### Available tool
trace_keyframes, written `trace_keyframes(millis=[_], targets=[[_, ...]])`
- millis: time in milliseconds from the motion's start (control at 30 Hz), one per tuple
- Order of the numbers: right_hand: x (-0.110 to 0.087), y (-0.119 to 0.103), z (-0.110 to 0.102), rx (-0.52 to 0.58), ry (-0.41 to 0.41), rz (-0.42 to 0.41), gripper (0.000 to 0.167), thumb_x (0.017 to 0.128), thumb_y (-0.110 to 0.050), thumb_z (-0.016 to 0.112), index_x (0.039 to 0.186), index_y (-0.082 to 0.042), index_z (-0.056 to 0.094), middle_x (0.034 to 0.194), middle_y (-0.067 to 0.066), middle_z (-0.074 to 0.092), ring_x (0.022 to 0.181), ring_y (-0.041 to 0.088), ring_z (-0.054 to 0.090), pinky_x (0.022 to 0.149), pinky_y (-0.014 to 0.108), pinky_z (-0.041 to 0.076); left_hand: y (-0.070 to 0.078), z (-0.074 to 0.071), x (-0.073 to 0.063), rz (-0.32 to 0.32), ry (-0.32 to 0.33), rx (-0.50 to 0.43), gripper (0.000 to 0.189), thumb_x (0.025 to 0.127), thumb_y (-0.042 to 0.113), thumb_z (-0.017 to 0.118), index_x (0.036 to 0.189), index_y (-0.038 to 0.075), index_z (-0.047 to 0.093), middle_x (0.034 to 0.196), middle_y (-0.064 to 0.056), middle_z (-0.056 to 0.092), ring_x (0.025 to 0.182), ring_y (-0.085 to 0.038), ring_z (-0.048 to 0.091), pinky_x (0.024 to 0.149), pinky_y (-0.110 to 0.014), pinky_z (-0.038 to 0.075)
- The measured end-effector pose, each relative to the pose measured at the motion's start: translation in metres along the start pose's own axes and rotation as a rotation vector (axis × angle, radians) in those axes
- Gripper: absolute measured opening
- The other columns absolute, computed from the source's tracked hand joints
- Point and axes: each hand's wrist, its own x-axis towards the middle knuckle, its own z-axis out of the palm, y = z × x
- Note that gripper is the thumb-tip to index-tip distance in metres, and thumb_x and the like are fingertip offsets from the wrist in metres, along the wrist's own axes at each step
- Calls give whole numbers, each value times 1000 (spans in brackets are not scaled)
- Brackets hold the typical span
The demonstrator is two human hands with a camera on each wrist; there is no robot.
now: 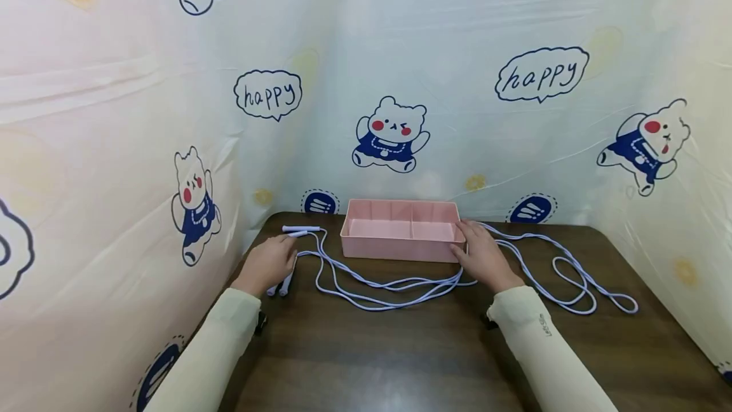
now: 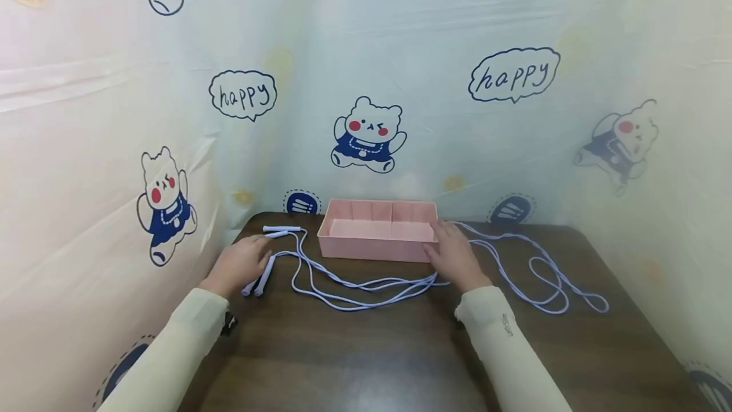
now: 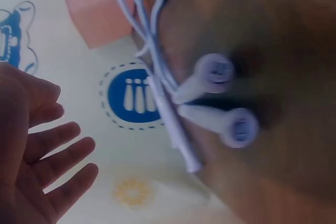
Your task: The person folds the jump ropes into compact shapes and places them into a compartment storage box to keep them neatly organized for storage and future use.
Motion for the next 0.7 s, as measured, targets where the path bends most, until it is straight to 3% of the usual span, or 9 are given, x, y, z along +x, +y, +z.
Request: trace_keyframes(millis=[133, 300, 467, 567, 700], targets=[[-3, -1, 0, 34, -9, 24, 60, 94, -28, 64, 143, 1, 43, 144, 23, 42, 136, 40, 30, 108, 58, 26, -7, 6, -7, -90, -113, -39, 11, 88, 17, 65, 78, 14, 61, 70, 2, 58, 60, -17, 54, 55, -42, 46], [-4, 0, 3, 67, 3, 41, 58, 94, -27, 63, 142, -1, 45, 141, 23, 45, 133, 41, 34, 106, 58, 29, -16, 13, -15, -181, -187, -74, 10, 89, 18, 66, 81, 13, 66, 65, 3, 55, 58, -16, 50, 53, -41, 44], [-9, 4, 9, 80, -4, 40, 56, 95, -26, 63, 141, -1, 47, 140, 23, 46, 131, 41, 36, 105, 59, 30, -20, 26, -20, -251, -235, -67, 18, 90, 22, 66, 97, 6, 71, 83, -9, 67, 71, -28, 63, 62, -49, 51], [-11, 6, 12, 90, 4, 27, 53, 94, -25, 64, 139, 1, 48, 138, 23, 47, 130, 42, 37, 105, 59, 30, -21, 32, -18, -314, -284, -70, 37, 90, 29, 67, 114, 1, 67, 98, -17, 68, 81, -32, 65, 68, -53, 51], [-11, 7, 14, 90, -7, 19, 52, 94, -24, 64, 138, 0, 49, 138, 23, 48, 130, 42, 38, 105, 58, 31, -21, 36, -17, -395, -378, -91, 59, 88, 43, 68, 125, -3, 59, 109, -22, 65, 89, -35, 63, 72, -55, 50]])
